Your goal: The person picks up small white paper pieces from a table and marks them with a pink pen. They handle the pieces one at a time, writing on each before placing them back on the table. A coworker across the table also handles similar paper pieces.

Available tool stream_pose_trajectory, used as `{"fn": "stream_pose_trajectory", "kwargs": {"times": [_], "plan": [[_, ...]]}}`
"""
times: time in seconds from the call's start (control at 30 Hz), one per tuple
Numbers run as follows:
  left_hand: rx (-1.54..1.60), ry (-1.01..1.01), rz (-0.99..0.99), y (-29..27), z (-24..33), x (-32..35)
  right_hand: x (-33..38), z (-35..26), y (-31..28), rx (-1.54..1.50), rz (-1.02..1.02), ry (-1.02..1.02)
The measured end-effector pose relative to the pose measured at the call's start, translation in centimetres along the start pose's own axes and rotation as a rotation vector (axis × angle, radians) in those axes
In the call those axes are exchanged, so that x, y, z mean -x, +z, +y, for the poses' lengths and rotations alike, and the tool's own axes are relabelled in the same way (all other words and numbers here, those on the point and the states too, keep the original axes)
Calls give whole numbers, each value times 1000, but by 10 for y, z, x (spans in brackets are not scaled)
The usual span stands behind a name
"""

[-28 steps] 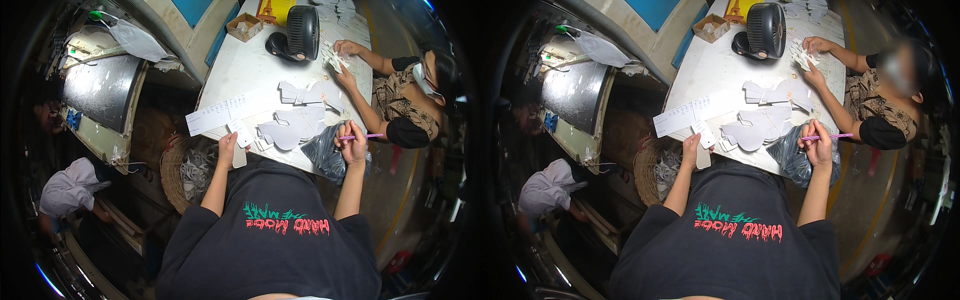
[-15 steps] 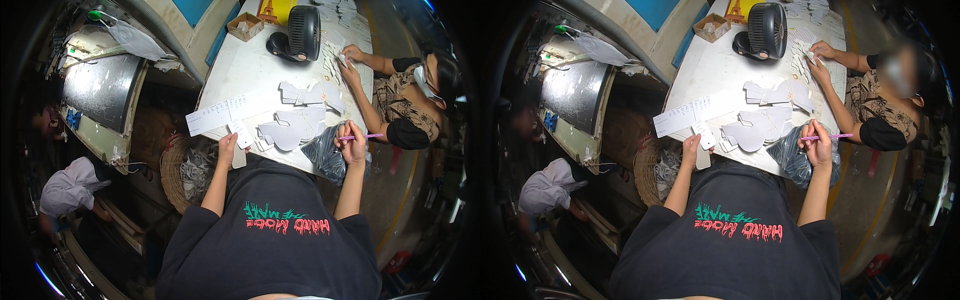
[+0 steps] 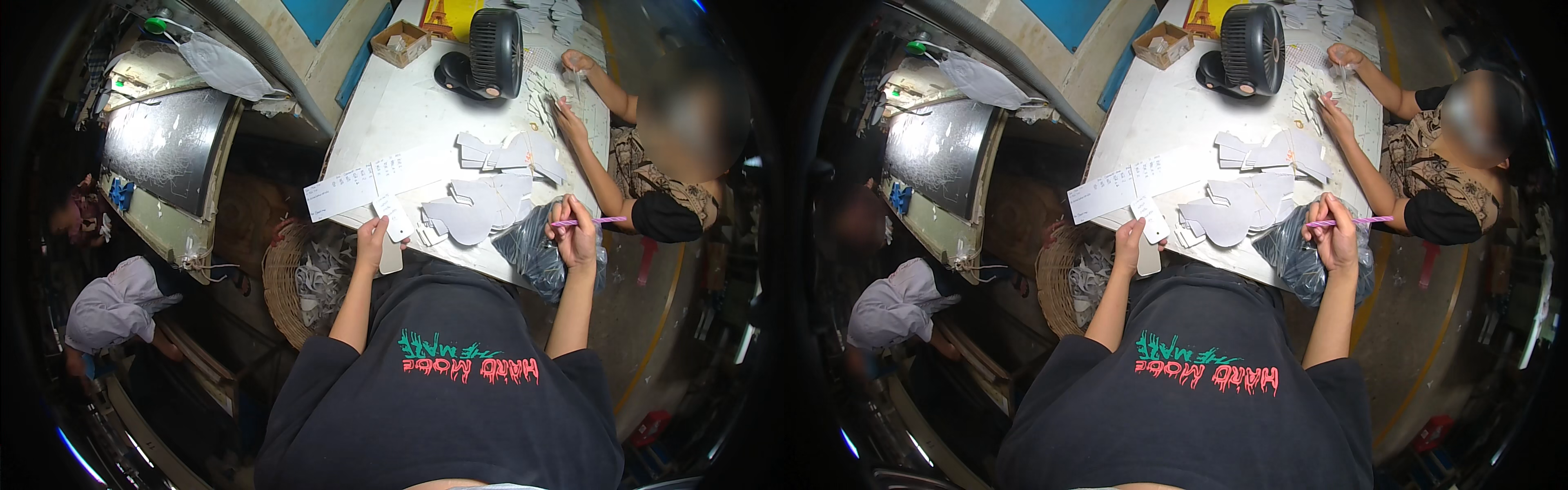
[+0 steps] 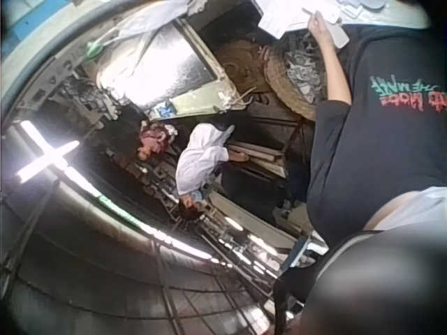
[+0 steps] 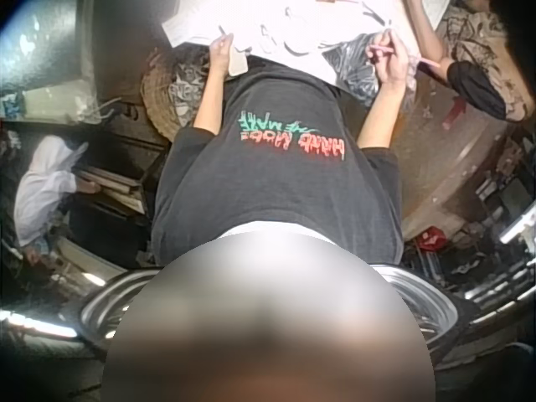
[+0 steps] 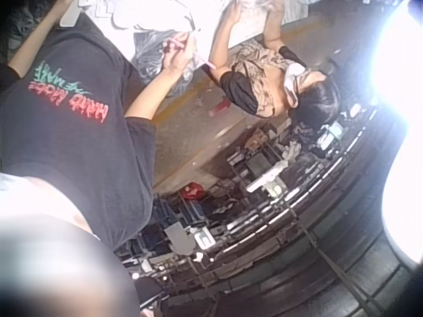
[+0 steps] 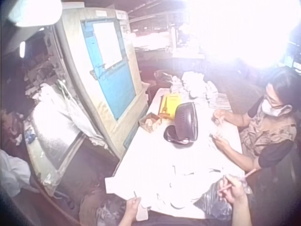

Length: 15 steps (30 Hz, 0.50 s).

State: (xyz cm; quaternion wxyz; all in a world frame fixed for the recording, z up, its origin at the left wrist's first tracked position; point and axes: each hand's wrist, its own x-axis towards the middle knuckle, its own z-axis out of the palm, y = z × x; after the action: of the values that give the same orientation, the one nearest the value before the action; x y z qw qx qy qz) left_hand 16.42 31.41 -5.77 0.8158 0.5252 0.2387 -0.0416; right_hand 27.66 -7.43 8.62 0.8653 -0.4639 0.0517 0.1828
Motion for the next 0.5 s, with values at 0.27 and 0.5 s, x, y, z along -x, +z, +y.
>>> {"fn": "stream_pose_trajectory", "kwargs": {"times": [0.27, 0.5], "plan": [[-26, 30, 11, 1, -1, 1, 3, 2, 2, 82, 28, -13], [35, -93, 83, 16, 14, 5, 15, 6, 15, 169, 92, -85]]}}
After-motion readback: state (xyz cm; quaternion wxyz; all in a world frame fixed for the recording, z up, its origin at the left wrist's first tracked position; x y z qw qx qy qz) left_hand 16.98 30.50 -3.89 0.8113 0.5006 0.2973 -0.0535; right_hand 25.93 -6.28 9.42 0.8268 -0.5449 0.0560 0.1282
